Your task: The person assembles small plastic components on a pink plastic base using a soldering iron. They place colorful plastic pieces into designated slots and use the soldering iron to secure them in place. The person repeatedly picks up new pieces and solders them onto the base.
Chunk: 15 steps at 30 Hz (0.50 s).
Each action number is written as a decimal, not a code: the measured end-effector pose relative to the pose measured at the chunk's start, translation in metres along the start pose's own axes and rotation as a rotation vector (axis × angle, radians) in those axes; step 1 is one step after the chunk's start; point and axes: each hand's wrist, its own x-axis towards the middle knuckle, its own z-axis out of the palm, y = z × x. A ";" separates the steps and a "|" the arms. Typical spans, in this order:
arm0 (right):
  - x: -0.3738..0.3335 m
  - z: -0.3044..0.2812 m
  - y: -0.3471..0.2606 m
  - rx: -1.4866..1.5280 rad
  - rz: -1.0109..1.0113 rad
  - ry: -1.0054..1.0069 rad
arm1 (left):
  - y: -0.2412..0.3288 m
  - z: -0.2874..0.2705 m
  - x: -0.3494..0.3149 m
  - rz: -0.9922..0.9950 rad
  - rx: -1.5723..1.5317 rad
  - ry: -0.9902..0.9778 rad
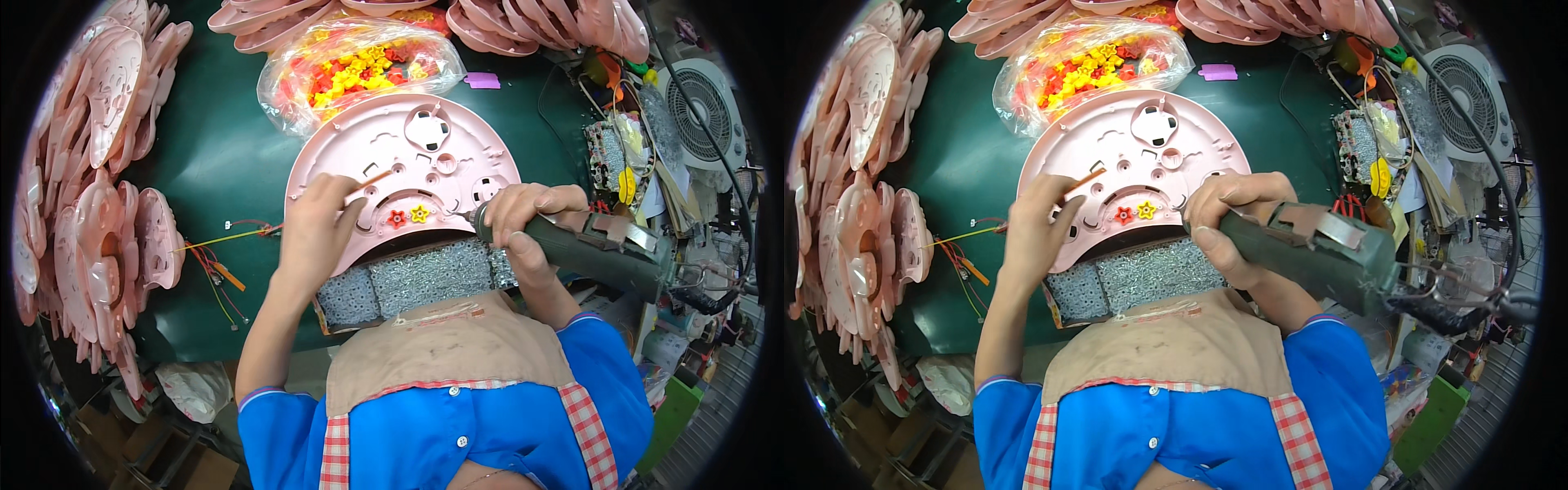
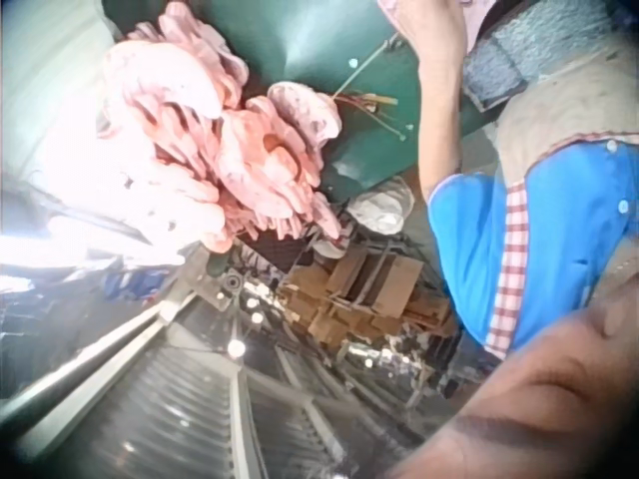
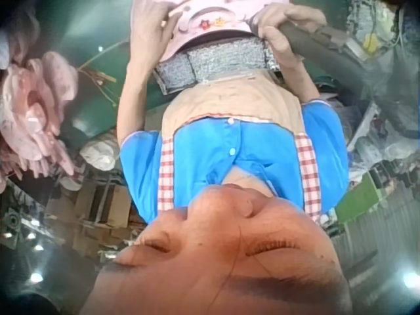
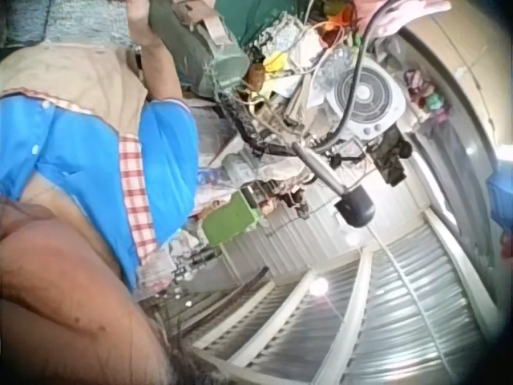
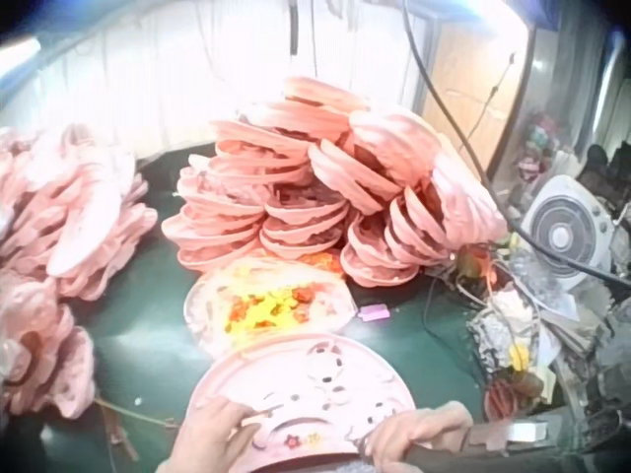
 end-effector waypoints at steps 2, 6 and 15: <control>-0.002 0.001 0.003 -0.009 -0.003 -0.002 | 0.001 0.009 0.007 0.054 0.039 -0.051; -0.004 0.006 0.007 -0.031 0.006 0.033 | 0.000 -0.006 0.008 0.007 -0.028 0.015; 0.000 0.005 0.016 -0.022 0.009 0.106 | 0.035 -0.234 -0.041 0.067 -0.576 0.967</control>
